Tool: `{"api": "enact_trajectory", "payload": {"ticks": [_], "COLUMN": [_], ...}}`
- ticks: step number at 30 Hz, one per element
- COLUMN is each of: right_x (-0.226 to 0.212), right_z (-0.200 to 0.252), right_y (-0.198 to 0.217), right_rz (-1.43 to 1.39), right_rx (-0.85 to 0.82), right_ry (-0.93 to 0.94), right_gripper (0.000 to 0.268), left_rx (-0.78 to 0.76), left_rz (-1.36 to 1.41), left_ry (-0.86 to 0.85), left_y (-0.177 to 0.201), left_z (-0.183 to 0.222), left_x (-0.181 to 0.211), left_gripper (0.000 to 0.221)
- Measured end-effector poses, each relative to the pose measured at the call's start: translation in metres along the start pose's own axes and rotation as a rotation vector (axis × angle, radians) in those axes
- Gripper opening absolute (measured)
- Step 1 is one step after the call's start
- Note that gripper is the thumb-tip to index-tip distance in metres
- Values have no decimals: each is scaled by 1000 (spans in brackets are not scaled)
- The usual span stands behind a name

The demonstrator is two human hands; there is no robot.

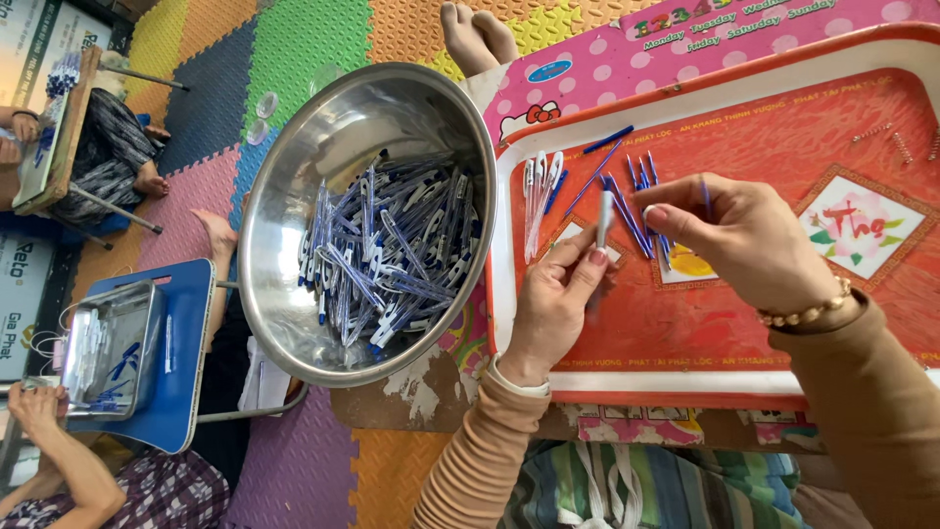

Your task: The person assembles ballpoint pens by hand, inserting blue ink cartridges into white and blue plastic pen barrels and then placing the finished pens into a large metal bowl.

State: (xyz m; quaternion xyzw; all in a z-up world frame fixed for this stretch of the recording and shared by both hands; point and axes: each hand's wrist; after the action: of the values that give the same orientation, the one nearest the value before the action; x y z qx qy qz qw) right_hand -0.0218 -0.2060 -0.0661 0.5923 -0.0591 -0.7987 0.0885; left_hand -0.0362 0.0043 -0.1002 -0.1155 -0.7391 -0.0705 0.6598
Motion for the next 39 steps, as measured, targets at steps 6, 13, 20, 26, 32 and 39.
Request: {"api": "enact_trajectory", "payload": {"ticks": [6,13,20,26,32,39], "right_x": [4,12,23,33,13,37], "right_z": [-1,-9,-18,-24,-16,-26], "right_y": [-10,7,15,4,3,6], "right_rz": [-326,-716,-848,-774,-718,-734], "right_rx": [-47,135,83,-11,-8,-73], "right_ry": [-161,0,-226,-280,-308,-243], "right_gripper": [26,27,10,27,26,18], "left_rx": [-132,-256,-134,-206,-221,-215], "left_rz": [-104,226,-686,-1465,-1612,-1605], "left_ry": [3,107,-339,-832,-837,-790], "left_y": [-8,-5,0,-28,-38,0], "left_z": [7,13,-5,-37,-46,-42], "left_x": [-2,7,44,90,102,100], "left_gripper": [38,41,25,14,13,15]}}
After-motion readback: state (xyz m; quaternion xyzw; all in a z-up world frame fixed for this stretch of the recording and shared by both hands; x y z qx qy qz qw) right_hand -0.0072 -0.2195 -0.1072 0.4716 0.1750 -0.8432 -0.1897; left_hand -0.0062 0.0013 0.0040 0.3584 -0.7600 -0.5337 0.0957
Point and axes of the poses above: each hand's wrist, its own z-axis away from the middle knuckle, its own y-axis out of the back of the hand, x = y × z, and after that the axes turned 10 degrees about -y, right-handed
